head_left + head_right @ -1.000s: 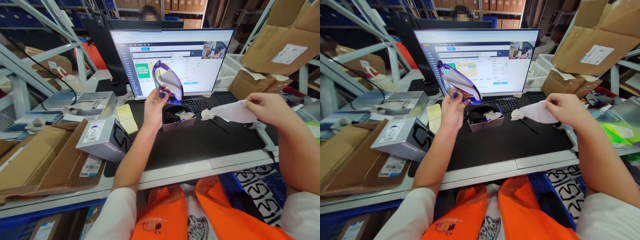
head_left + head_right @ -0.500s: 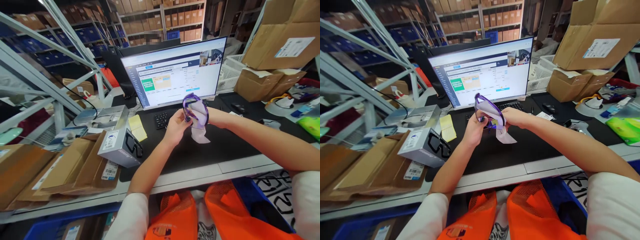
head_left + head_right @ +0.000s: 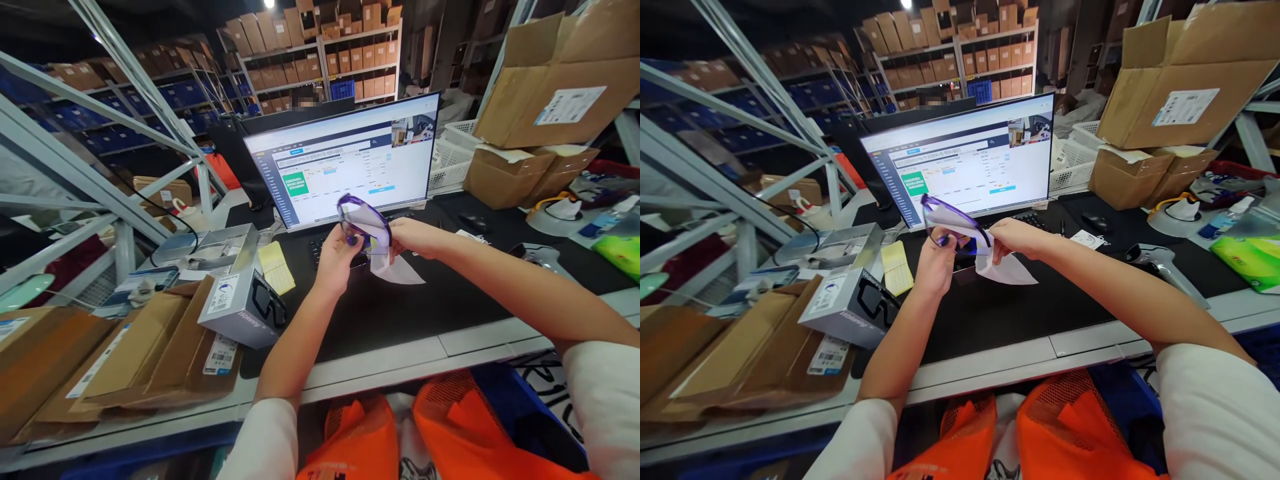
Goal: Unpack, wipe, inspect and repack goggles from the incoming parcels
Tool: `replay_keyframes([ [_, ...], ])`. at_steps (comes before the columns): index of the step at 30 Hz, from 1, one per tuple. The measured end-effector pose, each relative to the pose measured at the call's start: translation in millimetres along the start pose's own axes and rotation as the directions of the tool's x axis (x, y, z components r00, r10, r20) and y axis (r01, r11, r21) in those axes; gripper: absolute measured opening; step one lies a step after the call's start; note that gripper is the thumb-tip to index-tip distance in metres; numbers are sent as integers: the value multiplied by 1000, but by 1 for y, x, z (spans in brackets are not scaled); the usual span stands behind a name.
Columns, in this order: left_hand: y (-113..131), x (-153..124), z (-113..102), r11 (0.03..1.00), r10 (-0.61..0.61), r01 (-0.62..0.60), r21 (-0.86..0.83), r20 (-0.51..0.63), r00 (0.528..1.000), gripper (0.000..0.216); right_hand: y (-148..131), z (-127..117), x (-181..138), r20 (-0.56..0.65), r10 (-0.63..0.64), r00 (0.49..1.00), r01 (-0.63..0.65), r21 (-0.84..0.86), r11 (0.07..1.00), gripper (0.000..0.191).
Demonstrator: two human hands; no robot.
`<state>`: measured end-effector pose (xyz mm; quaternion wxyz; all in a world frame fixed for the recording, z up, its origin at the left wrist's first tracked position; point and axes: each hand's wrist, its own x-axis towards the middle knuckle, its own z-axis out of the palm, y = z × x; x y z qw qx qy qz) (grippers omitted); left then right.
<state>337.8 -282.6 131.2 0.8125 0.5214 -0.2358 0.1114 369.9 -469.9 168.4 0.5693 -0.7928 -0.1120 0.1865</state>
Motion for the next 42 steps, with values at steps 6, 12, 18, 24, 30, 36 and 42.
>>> replay_keyframes([
  [6, 0, 6, -5, 991, -118, 117, 69, 6, 993, 47, -3, -5, 3, -34, -5, 999, 4, -39, 999, 21],
  [12, -7, 7, -1, 959, -212, 224, -174, 87, 973, 44, -9, -7, 4, -37, -71, 997, 71, -16, 997, 24],
  [18, -14, 11, 3, 933, -197, 173, -314, -44, 979, 43, -15, -6, 6, -32, -175, 984, 177, 74, 981, 28],
  [24, -11, 14, 2, 971, -56, 16, -237, -163, 985, 44, -6, 1, -1, -212, -386, 898, 358, -159, 920, 33],
  [30, -13, 12, 2, 984, -1, -37, -173, -216, 976, 51, 1, 9, -7, -179, -374, 910, 321, -267, 909, 28],
  [36, -27, 11, 0, 993, 85, -99, -66, -181, 980, 54, 14, 6, -1, -178, -412, 893, 323, -384, 865, 32],
  [42, -34, 11, -4, 964, 265, -257, 74, -155, 952, 48, 12, 9, -10, 21, -506, 862, 504, -146, 851, 37],
])
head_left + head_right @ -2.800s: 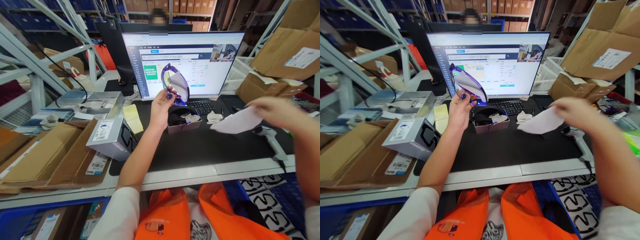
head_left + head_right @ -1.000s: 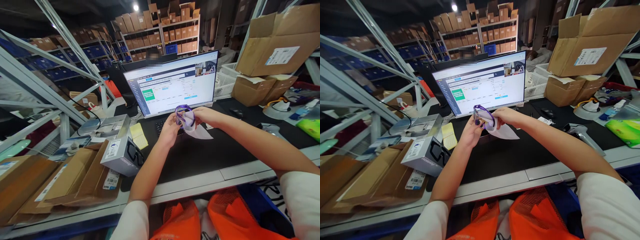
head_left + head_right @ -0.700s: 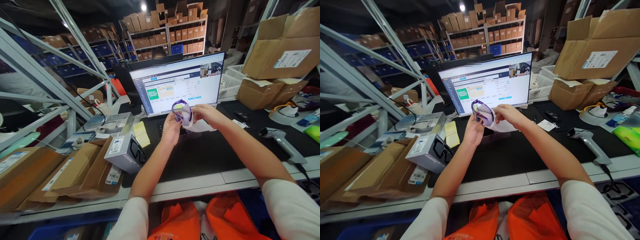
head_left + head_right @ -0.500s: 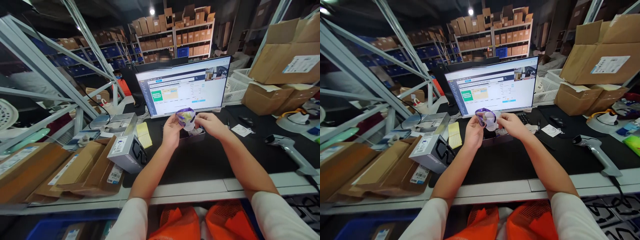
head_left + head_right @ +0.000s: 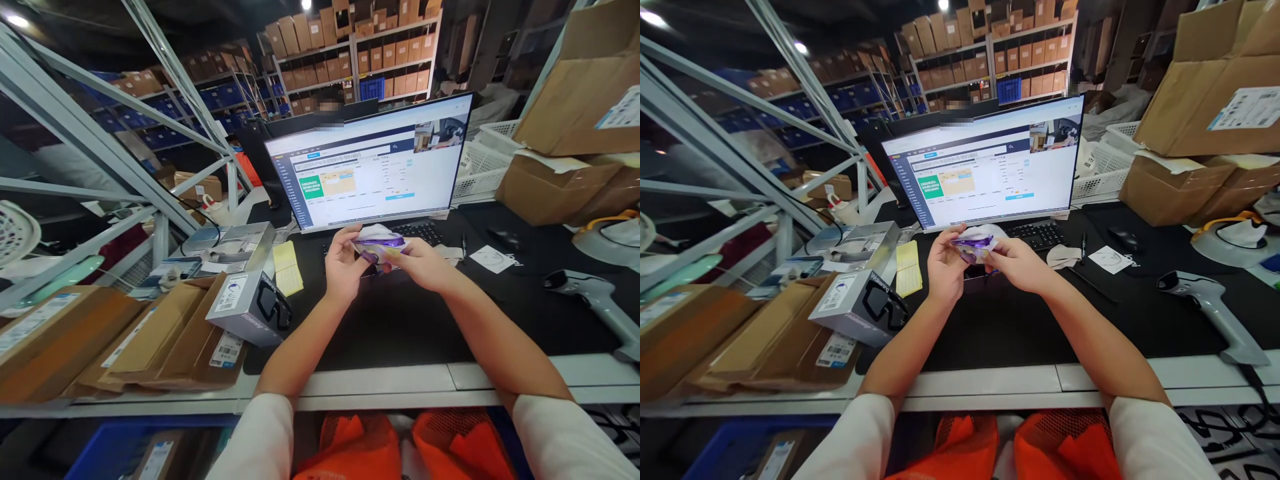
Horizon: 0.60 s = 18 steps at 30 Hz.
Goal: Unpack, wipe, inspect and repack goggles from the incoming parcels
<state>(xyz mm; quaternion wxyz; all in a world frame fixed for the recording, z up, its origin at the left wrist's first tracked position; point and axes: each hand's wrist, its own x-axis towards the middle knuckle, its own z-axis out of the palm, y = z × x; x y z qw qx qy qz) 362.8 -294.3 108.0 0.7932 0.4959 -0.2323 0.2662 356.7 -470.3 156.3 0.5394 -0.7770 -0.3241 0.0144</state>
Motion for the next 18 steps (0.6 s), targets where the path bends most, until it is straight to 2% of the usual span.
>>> replay_keyframes([
  [2, 3, 1, -2, 996, -70, 72, -50, 40, 997, 49, -6, -8, -5, 113, -21, 993, 8, 118, 993, 39],
  [3, 6, 2, -3, 987, -133, 139, -75, 76, 988, 51, -8, -15, -7, 110, -25, 994, 8, 152, 988, 38],
  [6, 12, 4, -6, 942, -302, 325, -78, 216, 928, 53, -9, -37, -13, -117, -2, 993, 18, 134, 991, 34],
  [7, 13, 4, -6, 929, -340, 366, -58, 260, 904, 51, -7, -44, -14, -169, 16, 985, 1, 104, 995, 33],
  [8, 13, 4, -6, 917, -369, 397, -37, 301, 880, 50, -6, -49, -15, -160, 45, 986, -35, 64, 997, 33],
  [10, 13, 1, -3, 904, -400, 428, 4, 368, 840, 47, -3, -55, -15, 24, 139, 990, -137, -42, 990, 33],
  [12, 12, -2, 0, 900, -409, 433, 43, 424, 808, 44, 0, -53, -14, 254, 235, 938, -201, -154, 967, 31],
  [13, 12, -4, 2, 900, -411, 432, 60, 446, 795, 44, 0, -51, -12, 326, 267, 907, -208, -203, 957, 30],
  [15, 11, -7, 4, 899, -414, 433, 72, 464, 783, 44, 2, -45, -8, 372, 274, 887, -193, -239, 952, 29],
  [18, 8, -6, 2, 866, -473, 496, 53, 404, 783, 51, 7, -35, -2, 291, 173, 941, -171, -33, 985, 29],
])
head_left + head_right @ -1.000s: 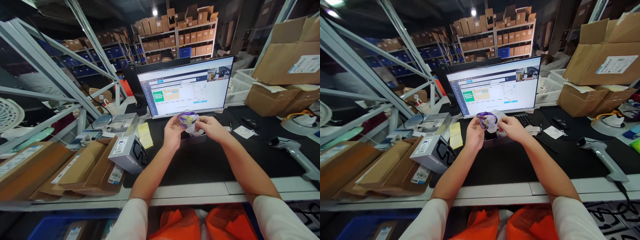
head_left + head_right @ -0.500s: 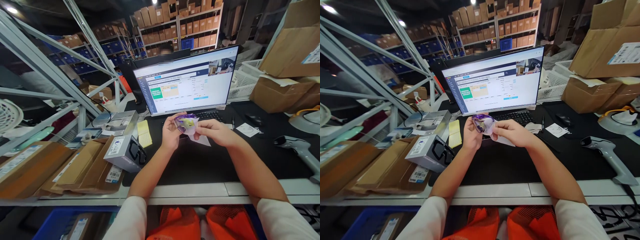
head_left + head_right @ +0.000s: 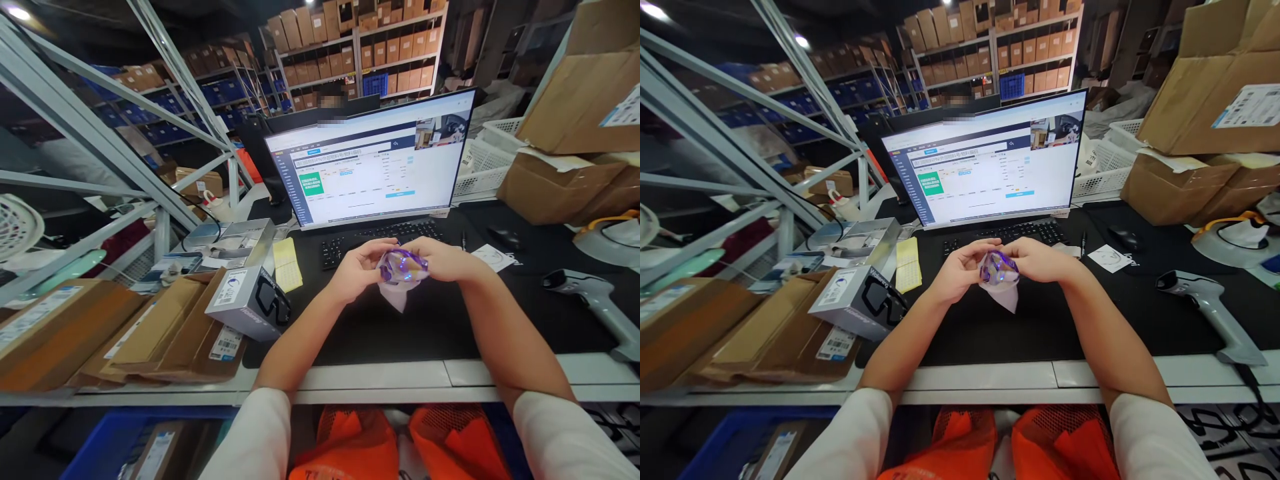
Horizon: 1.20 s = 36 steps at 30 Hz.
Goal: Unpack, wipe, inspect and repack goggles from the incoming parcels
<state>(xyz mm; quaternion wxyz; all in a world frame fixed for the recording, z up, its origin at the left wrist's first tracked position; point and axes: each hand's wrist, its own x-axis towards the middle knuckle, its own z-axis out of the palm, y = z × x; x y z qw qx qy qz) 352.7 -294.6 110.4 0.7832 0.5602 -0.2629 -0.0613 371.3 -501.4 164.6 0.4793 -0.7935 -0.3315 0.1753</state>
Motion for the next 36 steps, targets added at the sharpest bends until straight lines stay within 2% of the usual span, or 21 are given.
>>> replay_keyframes([
  [3, 0, 4, -8, 990, -139, 140, 10, -50, 989, 56, 7, 7, 10, -217, -31, 976, 95, 294, 951, 30],
  [5, 3, 5, -13, 982, -174, 177, 70, -41, 984, 55, 12, 11, 15, -335, 2, 942, 138, 395, 908, 29],
  [7, 8, 5, -16, 981, -85, 92, 168, -52, 995, 53, 15, 13, 19, -435, 28, 900, 186, 441, 878, 27],
  [9, 13, 1, -15, 916, 166, -107, 388, -121, 979, 43, 15, 13, 20, -523, 54, 850, 231, 465, 855, 29],
  [10, 16, -1, -13, 815, 327, -211, 539, -128, 936, 33, 14, 13, 19, -545, 63, 836, 241, 469, 850, 30],
  [11, 18, -4, -11, 667, 468, -294, 684, -80, 880, 23, 13, 13, 19, -548, 67, 834, 238, 466, 852, 32],
  [12, 20, -6, -9, 501, 557, -346, 793, 10, 830, 17, 12, 13, 18, -536, 65, 842, 225, 458, 860, 33],
  [13, 22, -9, -6, 356, 584, -375, 856, 110, 805, 15, 11, 13, 17, -518, 61, 853, 209, 447, 870, 35],
  [14, 23, -11, -3, 251, 558, -390, 886, 197, 806, 16, 10, 14, 16, -499, 57, 865, 194, 437, 878, 36],
  [15, 24, -12, -1, 188, 503, -393, 900, 256, 825, 17, 9, 14, 15, -486, 54, 872, 186, 432, 882, 37],
  [17, 25, -13, 1, 128, 399, -355, 926, 280, 873, 21, 8, 15, 14, -463, 52, 885, 178, 438, 881, 38],
  [19, 27, -13, -1, 98, 325, -317, 943, 271, 906, 22, 6, 14, 13, -448, 41, 893, 176, 430, 885, 38],
  [21, 32, -13, -5, 84, 288, -305, 949, 270, 919, 24, 3, 12, 10, -476, 30, 879, 161, 354, 921, 37],
  [23, 38, -14, -10, 88, 287, -306, 948, 270, 919, 25, -1, 10, 6, -498, 35, 866, 87, 219, 972, 38],
  [26, 47, -18, -13, 96, 325, -308, 947, 262, 909, 26, -5, 7, 1, -442, 54, 895, -18, 85, 996, 44],
  [28, 49, -20, -14, 131, 372, -307, 943, 240, 897, 27, -4, 6, 0, -417, -12, 909, 53, 88, 995, 50],
  [30, 48, -21, -15, 204, 459, -289, 935, 169, 872, 27, 0, 5, 1, -476, -121, 871, 193, 105, 976, 54],
  [32, 44, -21, -15, 288, 572, -257, 922, 50, 819, 27, 6, 5, 4, -521, -190, 832, 265, 73, 961, 55],
  [33, 42, -21, -15, 325, 619, -249, 913, -6, 786, 27, 8, 7, 6, -499, -209, 841, 262, 38, 964, 58],
  [34, 39, -20, -15, 357, 647, -252, 899, -43, 761, 27, 10, 9, 8, -437, -221, 872, 244, -3, 970, 65],
  [36, 34, -19, -13, 417, 641, -296, 859, -47, 766, 24, 12, 19, 13, -214, -231, 949, 224, -59, 973, 76],
])
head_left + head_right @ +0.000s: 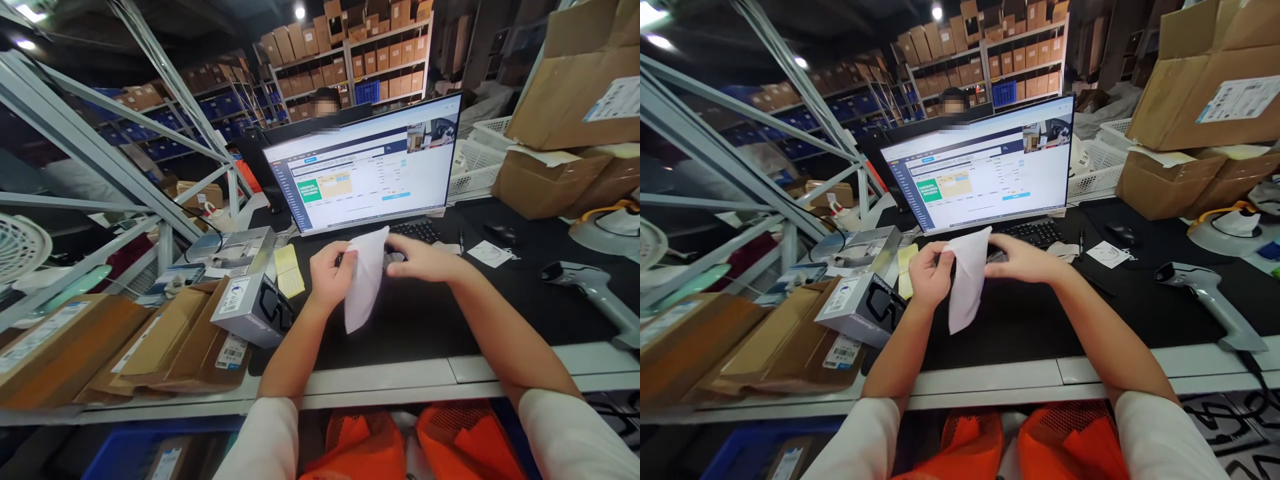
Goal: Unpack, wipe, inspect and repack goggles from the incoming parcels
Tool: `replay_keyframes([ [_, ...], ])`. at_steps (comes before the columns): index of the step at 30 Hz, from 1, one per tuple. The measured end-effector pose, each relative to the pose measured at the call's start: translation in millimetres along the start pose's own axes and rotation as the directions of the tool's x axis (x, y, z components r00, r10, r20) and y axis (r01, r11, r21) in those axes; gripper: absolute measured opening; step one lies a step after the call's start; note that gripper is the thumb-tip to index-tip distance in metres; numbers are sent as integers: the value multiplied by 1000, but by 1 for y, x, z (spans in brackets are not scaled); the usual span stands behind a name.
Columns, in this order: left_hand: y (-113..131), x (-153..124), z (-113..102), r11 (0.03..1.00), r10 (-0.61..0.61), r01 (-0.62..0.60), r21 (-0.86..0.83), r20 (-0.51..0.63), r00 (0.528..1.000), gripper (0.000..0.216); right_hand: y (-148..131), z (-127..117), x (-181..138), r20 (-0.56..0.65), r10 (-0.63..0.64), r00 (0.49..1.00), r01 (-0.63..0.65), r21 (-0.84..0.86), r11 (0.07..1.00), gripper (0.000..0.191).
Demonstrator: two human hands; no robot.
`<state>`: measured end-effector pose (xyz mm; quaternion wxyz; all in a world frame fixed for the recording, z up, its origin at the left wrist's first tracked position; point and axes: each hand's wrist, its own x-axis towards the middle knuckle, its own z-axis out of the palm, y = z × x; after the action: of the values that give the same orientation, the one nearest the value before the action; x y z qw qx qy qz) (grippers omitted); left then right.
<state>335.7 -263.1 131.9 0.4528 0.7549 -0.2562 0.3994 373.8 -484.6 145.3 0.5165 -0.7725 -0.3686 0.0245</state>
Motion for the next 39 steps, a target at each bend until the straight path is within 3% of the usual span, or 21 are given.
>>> replay_keyframes([
  [1, 0, 0, 2, 999, 11, -8, -51, 48, 999, 23, 1, 7, 1, 96, -8, 995, 7, 7, 1000, 74],
  [3, 1, 0, 6, 991, 39, -17, -134, 162, 986, 21, 1, 21, 3, 172, -30, 985, 22, 49, 999, 64],
  [7, -9, 3, 13, 969, -5, 80, -234, 302, 953, 17, -2, 30, 5, 134, 22, 991, -22, 5, 1000, 45],
  [11, -35, 0, 30, 885, -222, 299, -356, 240, 945, 29, 2, 1, 3, 26, 83, 996, -83, -20, 996, 38],
  [14, -49, -10, 49, 954, -261, 295, -61, 318, 911, 26, 16, -33, 1, -197, 121, 973, -141, -92, 986, 42],
  [16, -52, -18, 62, 962, -231, 137, 236, 437, 869, 25, 26, -52, 0, -317, 181, 931, -261, -232, 937, 43],
  [18, -51, -25, 71, 918, -217, 14, 396, 476, 852, 23, 34, -63, -1, -365, 242, 899, -379, -371, 848, 44],
  [20, -51, -27, 76, 908, -228, 28, 417, 438, 870, 15, 38, -66, 0, -339, 307, 889, -441, -456, 773, 43],
  [23, -52, -23, 73, 925, -261, 120, 360, 374, 890, 17, 34, -54, 3, -225, 328, 918, -397, -488, 777, 40],
  [26, -50, -12, 60, 941, -297, 233, 247, 263, 918, 20, 18, -31, 4, -164, 235, 958, -285, -464, 839, 39],
  [29, -38, -1, 40, 925, -372, 377, -47, 87, 924, 18, -5, -10, -1, -139, 119, 983, -167, -420, 892, 42],
  [33, -14, 7, 11, 904, -396, 367, -219, -109, 912, 14, -30, 7, -12, -53, -40, 998, 15, -415, 910, 41],
  [36, -1, 8, -6, 906, -374, 338, -255, -106, 921, 15, -37, 15, -16, -20, -118, 993, 100, -404, 909, 40],
  [39, 8, 9, -20, 950, -258, 260, -171, 32, 966, 14, -41, 18, -19, 5, -137, 991, 130, -356, 925, 37],
])
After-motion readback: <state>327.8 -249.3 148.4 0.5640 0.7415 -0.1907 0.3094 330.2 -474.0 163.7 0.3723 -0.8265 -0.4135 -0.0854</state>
